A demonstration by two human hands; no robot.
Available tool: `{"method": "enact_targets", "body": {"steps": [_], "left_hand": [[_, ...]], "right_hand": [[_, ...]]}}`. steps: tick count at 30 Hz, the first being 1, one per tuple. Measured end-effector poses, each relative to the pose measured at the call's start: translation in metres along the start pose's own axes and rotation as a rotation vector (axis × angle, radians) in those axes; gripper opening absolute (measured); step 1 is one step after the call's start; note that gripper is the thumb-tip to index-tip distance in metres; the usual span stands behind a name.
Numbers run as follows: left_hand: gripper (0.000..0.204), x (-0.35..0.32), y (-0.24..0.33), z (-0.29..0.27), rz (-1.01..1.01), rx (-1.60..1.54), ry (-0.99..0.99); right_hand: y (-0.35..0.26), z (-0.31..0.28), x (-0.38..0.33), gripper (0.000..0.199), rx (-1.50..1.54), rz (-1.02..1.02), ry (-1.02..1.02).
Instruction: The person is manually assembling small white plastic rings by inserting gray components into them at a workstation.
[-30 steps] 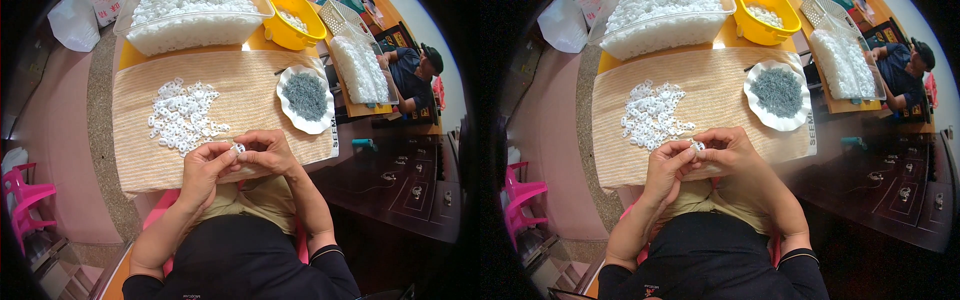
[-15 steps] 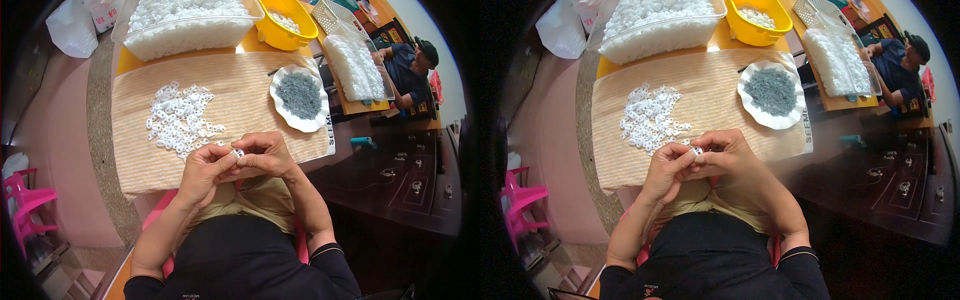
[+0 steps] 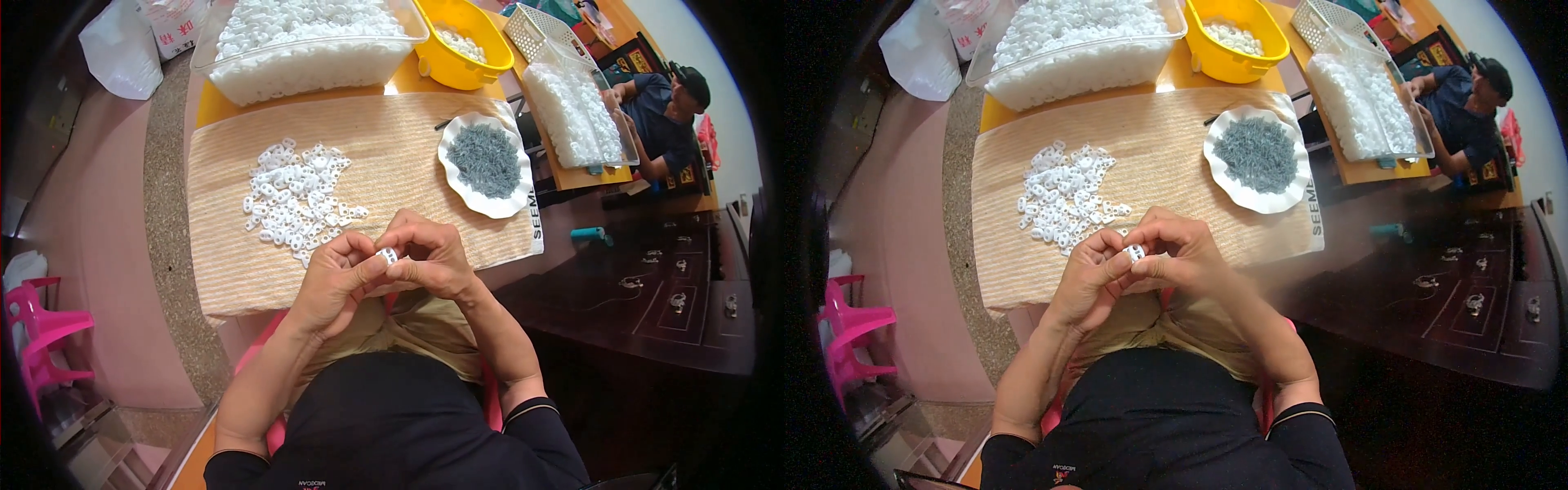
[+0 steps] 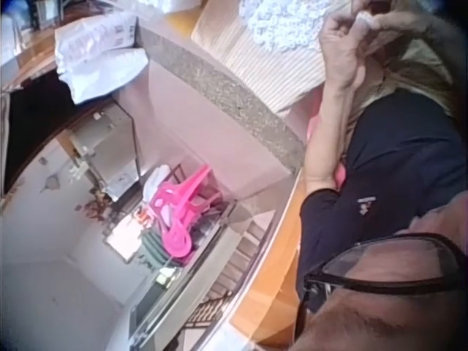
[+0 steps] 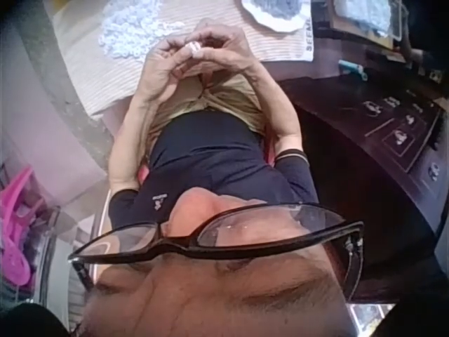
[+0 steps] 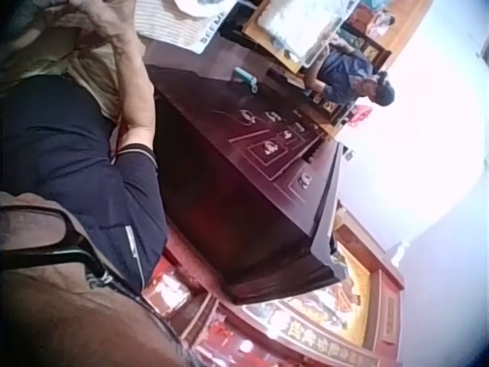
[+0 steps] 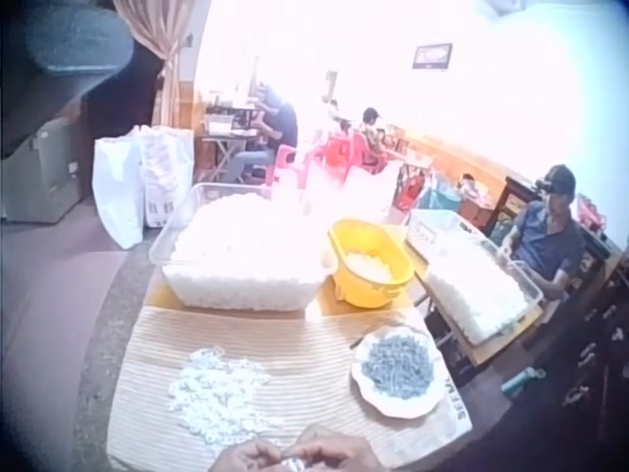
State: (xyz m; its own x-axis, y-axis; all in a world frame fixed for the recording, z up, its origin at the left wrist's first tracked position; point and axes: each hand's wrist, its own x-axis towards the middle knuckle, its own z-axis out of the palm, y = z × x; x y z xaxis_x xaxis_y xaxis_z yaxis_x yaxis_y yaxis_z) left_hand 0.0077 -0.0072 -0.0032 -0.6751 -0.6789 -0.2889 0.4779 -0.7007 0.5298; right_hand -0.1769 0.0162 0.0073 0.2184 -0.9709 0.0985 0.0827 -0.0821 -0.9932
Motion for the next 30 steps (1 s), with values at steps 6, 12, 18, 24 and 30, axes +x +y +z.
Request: {"method": "enact_targets", "body": {"steps": [6,12,18,24,30], "left_hand": [[0.012,-0.003,-0.002,0.002,0.028,-0.092,-0.062],[0.009,-0.003,0.002,0.010,0.008,-0.067,-0.034],[0.007,-0.003,-0.004,0.002,-0.016,-0.031,-0.031],[0.007,-0.002,-0.002,0.009,0.002,-0.095,0.069],[0.008,-0.001,-0.004,0.007,0.003,-0.056,0.102]], "right_hand": [[-0.004,0.005,-0.002,0.030,-0.026,-0.076,-0.028],[-0.005,0.004,-0.003,0.029,-0.001,0.002,-0.021],[-0.017,-0.003,-0.003,0.023,0.002,0.083,-0.057],[-0.020,-0.016,0.004,0.016,0.135,0.095,0.035],[-0.054,-0.058,0.047,0.014,-0.369,-0.039,0.422]]}}
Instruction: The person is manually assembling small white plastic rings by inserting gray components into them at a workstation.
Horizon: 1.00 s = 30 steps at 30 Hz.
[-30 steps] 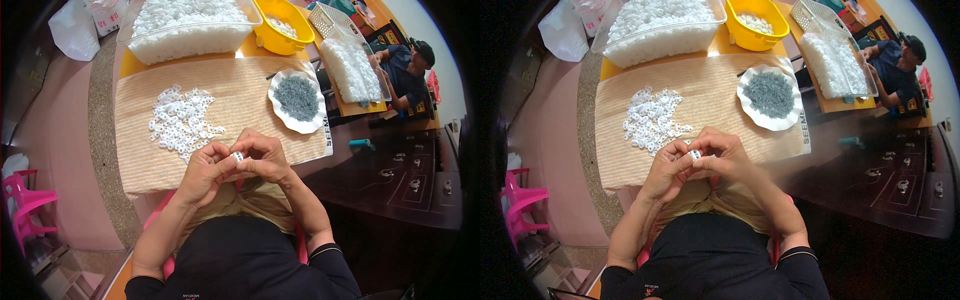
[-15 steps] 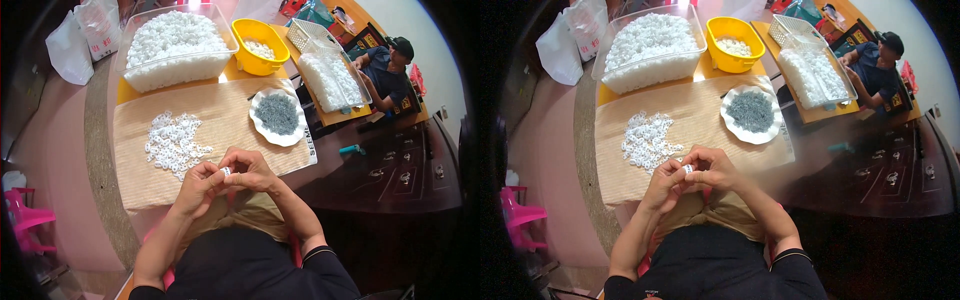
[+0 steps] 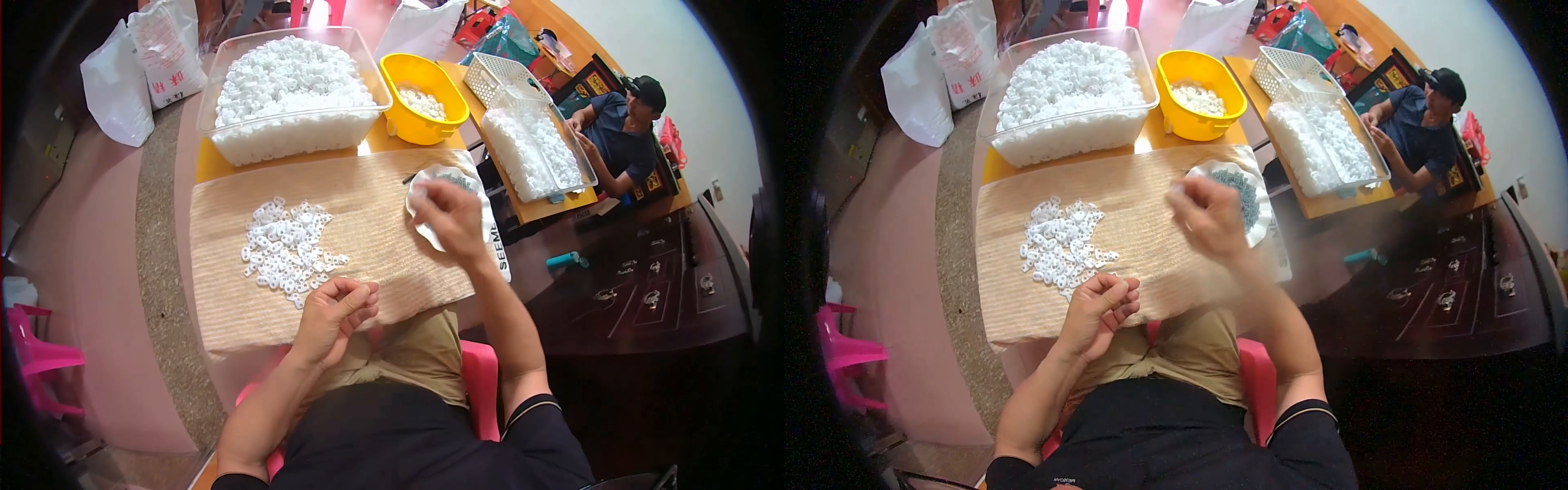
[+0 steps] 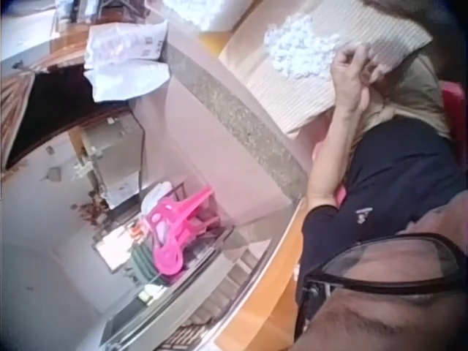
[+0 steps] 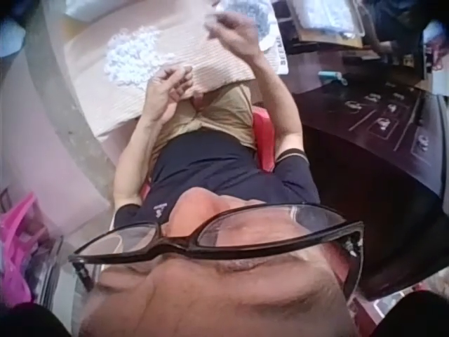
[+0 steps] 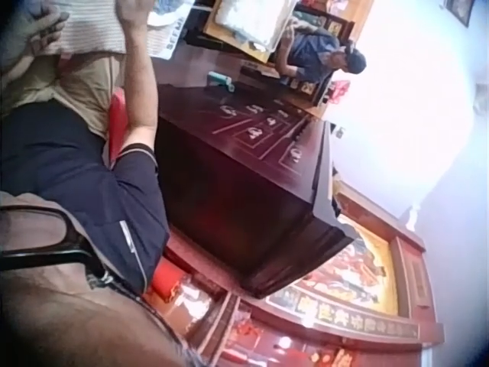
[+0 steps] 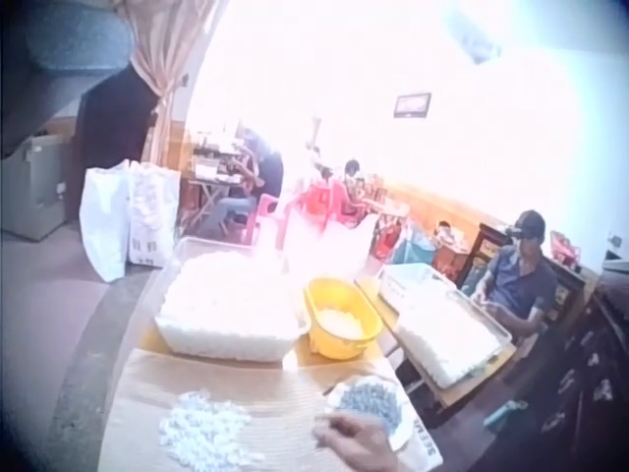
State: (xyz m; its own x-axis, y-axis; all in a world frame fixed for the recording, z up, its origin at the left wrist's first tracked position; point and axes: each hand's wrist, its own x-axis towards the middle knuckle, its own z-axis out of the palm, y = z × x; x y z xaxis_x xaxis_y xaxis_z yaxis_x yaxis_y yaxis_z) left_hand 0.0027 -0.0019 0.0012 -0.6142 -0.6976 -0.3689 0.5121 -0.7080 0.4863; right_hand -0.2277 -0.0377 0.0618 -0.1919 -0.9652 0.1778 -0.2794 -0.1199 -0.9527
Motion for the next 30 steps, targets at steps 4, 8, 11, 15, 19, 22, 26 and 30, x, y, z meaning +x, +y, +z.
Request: {"method": "enact_targets", "body": {"steps": [4,8,11,15,19,22,26,30], "left_hand": [[0.008,-0.002,-0.002,0.005,0.019,0.067,0.018],[0.010,-0.004,-0.005,0.005,0.035,0.118,0.037],[0.009,-0.003,-0.005,0.005,0.067,0.151,0.048],[0.010,-0.005,-0.007,0.002,0.103,0.235,0.036],[0.011,-0.006,-0.011,0.006,0.127,0.247,0.030],[0.011,-0.005,-0.013,0.008,0.183,0.282,0.031],[0.011,-0.009,-0.014,0.010,0.209,0.304,0.023],[0.010,-0.011,-0.018,0.009,0.221,0.285,0.014]], "right_hand": [[-0.011,-0.039,0.074,0.024,-0.373,-0.240,0.258],[-0.006,-0.056,0.132,0.036,-0.448,-0.193,0.373],[0.010,-0.053,0.121,0.037,-0.471,-0.100,0.354],[0.031,0.003,0.058,0.020,-0.238,-0.187,-0.164],[0.027,0.052,-0.001,0.020,-0.420,-0.133,-0.413],[0.032,0.066,-0.016,0.023,-0.675,-0.215,-0.482],[0.033,0.074,-0.022,0.018,-0.766,-0.172,-0.474],[0.035,0.076,-0.023,0.017,-0.798,-0.195,-0.494]]}}
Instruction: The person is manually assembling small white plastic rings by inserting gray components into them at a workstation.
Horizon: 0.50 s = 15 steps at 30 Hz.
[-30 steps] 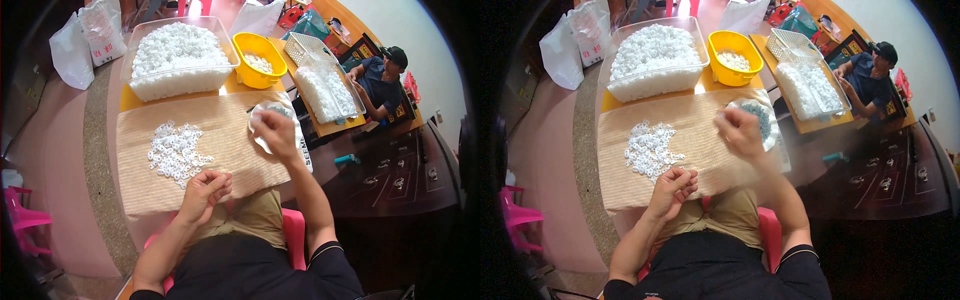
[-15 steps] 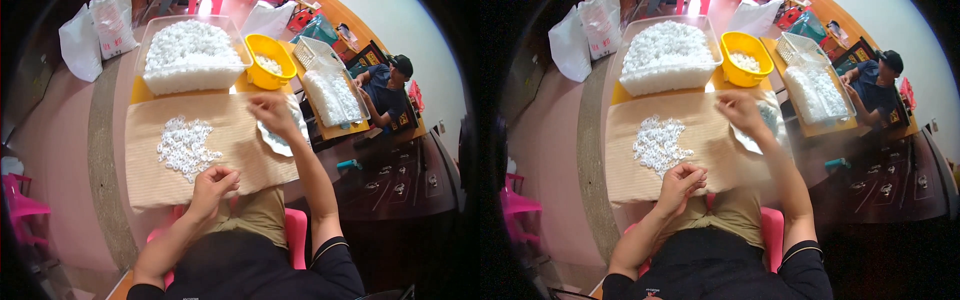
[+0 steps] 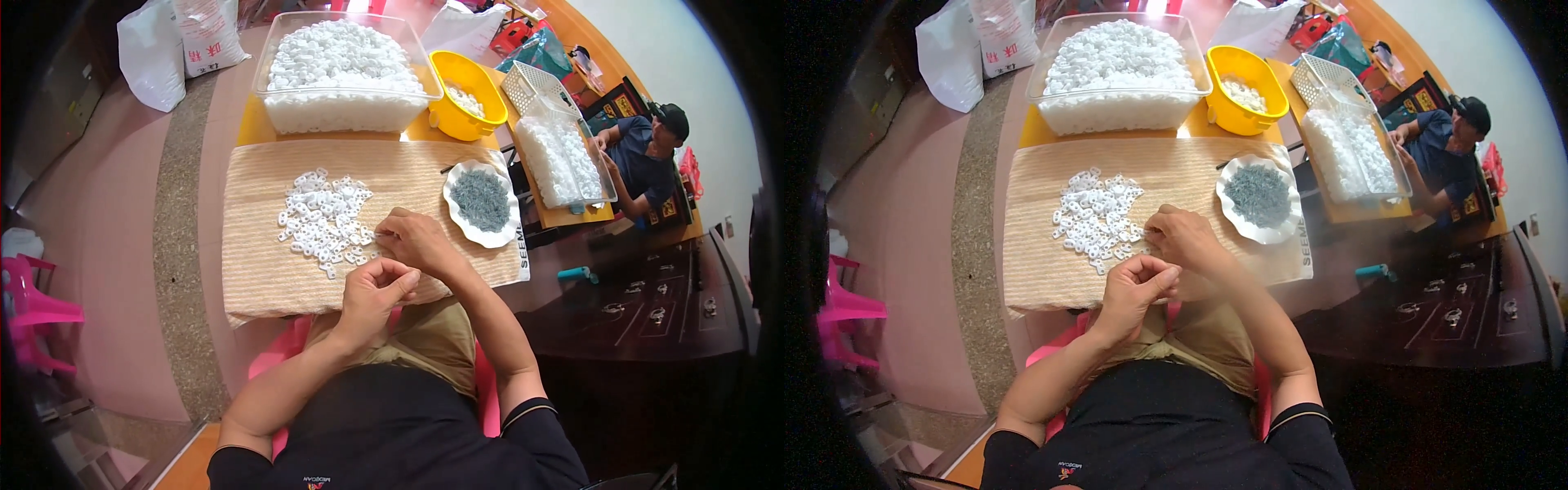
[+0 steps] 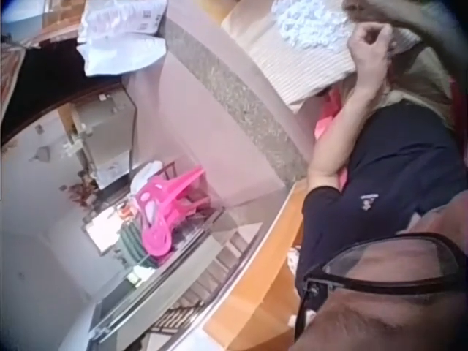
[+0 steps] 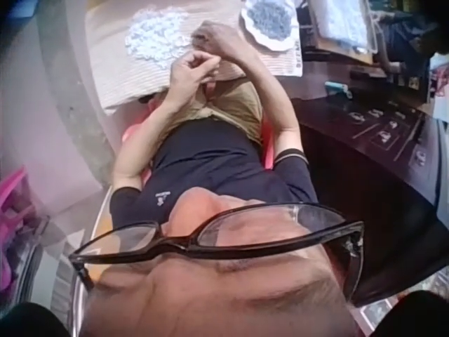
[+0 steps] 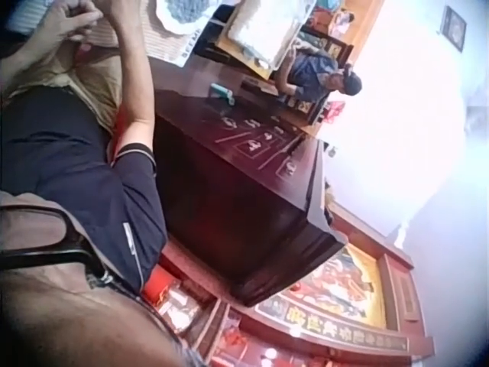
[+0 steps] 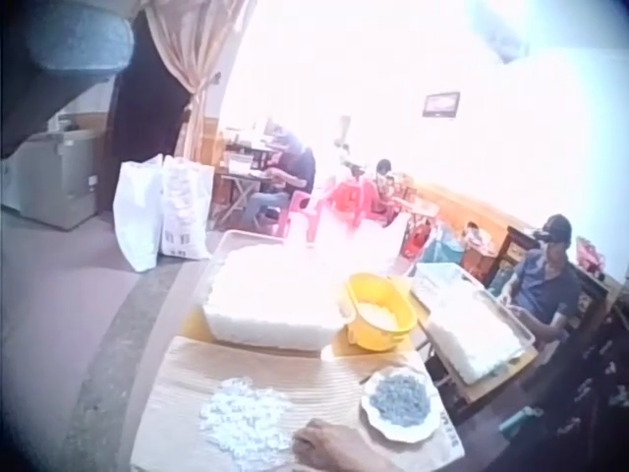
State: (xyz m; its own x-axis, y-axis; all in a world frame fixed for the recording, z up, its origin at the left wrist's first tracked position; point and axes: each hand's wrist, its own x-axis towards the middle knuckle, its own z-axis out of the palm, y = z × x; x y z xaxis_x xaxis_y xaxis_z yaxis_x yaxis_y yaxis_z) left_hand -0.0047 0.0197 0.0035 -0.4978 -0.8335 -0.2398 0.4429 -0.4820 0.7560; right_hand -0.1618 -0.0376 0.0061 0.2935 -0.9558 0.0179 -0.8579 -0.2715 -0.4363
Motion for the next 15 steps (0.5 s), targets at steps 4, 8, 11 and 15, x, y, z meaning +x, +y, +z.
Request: {"method": "enact_targets", "body": {"steps": [4,8,11,15], "left_hand": [[0.009,0.000,0.002,0.000,-0.004,-0.001,0.012],[0.008,0.004,0.004,-0.004,0.023,-0.034,0.043],[0.008,0.006,0.005,-0.004,0.052,-0.044,0.097],[0.011,0.008,0.005,-0.008,0.115,-0.049,0.158]], "right_hand": [[0.002,0.004,-0.003,0.016,0.039,0.000,0.059],[0.005,0.003,-0.007,0.013,0.156,-0.046,0.156],[0.009,0.003,-0.012,0.015,0.363,-0.026,0.206],[0.001,-0.003,-0.022,0.016,0.606,0.087,0.159]]}}
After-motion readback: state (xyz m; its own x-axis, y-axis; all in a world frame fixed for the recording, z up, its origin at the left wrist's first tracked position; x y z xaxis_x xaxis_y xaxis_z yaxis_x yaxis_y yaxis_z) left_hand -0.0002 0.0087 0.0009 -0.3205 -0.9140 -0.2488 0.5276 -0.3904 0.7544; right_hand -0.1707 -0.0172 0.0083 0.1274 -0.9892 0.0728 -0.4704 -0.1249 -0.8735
